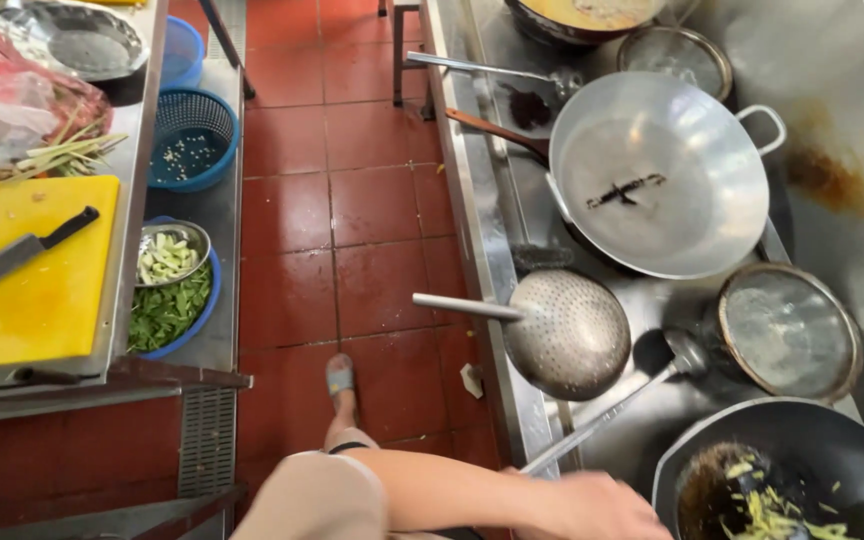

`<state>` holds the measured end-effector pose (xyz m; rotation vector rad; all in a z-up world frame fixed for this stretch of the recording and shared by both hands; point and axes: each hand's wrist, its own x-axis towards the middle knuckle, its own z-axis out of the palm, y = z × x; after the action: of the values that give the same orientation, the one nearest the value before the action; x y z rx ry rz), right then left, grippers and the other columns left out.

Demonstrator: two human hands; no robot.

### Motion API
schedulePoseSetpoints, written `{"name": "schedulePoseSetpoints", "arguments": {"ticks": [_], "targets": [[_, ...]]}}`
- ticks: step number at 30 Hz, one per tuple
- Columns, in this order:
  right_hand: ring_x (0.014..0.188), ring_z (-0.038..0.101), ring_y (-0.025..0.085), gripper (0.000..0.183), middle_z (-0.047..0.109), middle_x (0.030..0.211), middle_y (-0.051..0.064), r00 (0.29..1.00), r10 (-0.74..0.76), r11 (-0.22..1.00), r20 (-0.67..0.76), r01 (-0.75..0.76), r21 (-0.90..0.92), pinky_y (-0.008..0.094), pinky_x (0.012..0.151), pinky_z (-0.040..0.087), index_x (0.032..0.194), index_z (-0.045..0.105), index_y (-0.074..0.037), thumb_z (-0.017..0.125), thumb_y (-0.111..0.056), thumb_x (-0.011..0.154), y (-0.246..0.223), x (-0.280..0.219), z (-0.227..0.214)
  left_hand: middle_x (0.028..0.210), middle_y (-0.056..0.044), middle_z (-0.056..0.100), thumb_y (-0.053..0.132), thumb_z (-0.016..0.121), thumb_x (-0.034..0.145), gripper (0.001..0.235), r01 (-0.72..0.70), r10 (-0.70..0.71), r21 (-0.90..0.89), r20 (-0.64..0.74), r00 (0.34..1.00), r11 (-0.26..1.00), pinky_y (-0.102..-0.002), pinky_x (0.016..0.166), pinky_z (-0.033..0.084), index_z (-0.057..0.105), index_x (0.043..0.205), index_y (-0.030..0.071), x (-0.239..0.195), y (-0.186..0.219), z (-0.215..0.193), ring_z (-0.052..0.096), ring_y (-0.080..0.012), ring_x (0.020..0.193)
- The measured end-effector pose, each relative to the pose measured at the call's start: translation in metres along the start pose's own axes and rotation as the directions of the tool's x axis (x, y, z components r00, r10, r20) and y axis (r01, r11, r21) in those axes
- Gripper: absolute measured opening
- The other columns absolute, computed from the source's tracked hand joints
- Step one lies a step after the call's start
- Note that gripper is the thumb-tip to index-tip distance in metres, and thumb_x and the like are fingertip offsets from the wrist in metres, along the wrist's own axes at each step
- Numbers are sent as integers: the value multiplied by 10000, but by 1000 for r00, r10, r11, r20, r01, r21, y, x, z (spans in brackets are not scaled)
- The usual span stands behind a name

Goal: The person slices lemongrass and leafy greens on a yellow cutting board with a knife, then carries the cut pieces to a wok station and stir-fries them in a wok with a spatula. They add water from a ladle, discard vegetable scraps into a plastic bag, and continue stirring the cooking greens.

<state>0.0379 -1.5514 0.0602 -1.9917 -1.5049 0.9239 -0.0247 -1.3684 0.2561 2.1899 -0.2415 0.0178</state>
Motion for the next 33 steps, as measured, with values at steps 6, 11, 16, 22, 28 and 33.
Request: {"name": "schedulePoseSetpoints", "arguments": {"ticks": [6,11,16,22,28,33], "targets": [[785,717,158,218,763,894,74,990,83,994,116,-90,61,319,727,556,1068,743,-98,681,-266,943,-240,216,-34,1204,-116,735,288,564,932,349,500,-555,-242,-322,767,832,-388,993,528,766,1193,174,-230,-55,-210,671,-299,1152],[721,669,132,238,729,811,42,970,115,930,215,-181,320,302,670,553,1081,723,-69,640,-263,971,-344,341,-6,1135,-129,767,273,604,961,330,696,-731,-560,-678,-74,448,-369,882,566,738,1223,125,-445,-132,-271,739,-244,1008],[695,642,99,279,707,810,27,956,183,801,230,-281,529,265,618,535,1084,721,-56,591,-291,1010,-391,445,8,1137,-130,766,281,590,1011,333,681,-774,-645,-607,-181,346,-358,899,553,720,1271,119,-502,-185,-339,731,-218,1033],[700,634,125,396,687,838,46,931,322,379,174,-295,877,292,614,529,1205,680,-49,535,-377,1035,-387,570,-19,1116,-87,771,253,605,984,327,648,-785,-512,-575,230,564,-325,850,563,706,1261,111,-415,-244,-442,728,-200,956],[895,668,261,696,648,1181,204,829,507,-290,238,-96,952,394,775,590,1453,449,-57,616,-514,955,-324,724,-46,1193,-106,726,183,631,957,327,616,-640,-252,-523,562,746,-325,872,538,692,1265,89,-362,-285,-519,690,-218,1041],[974,623,383,862,497,1358,260,613,656,-539,441,-29,842,503,834,584,1461,371,-5,667,-603,916,-295,834,-64,1153,-95,742,161,641,941,336,621,-705,-341,-429,565,705,-303,842,564,690,1265,87,-367,-349,-571,728,-191,997]]}}
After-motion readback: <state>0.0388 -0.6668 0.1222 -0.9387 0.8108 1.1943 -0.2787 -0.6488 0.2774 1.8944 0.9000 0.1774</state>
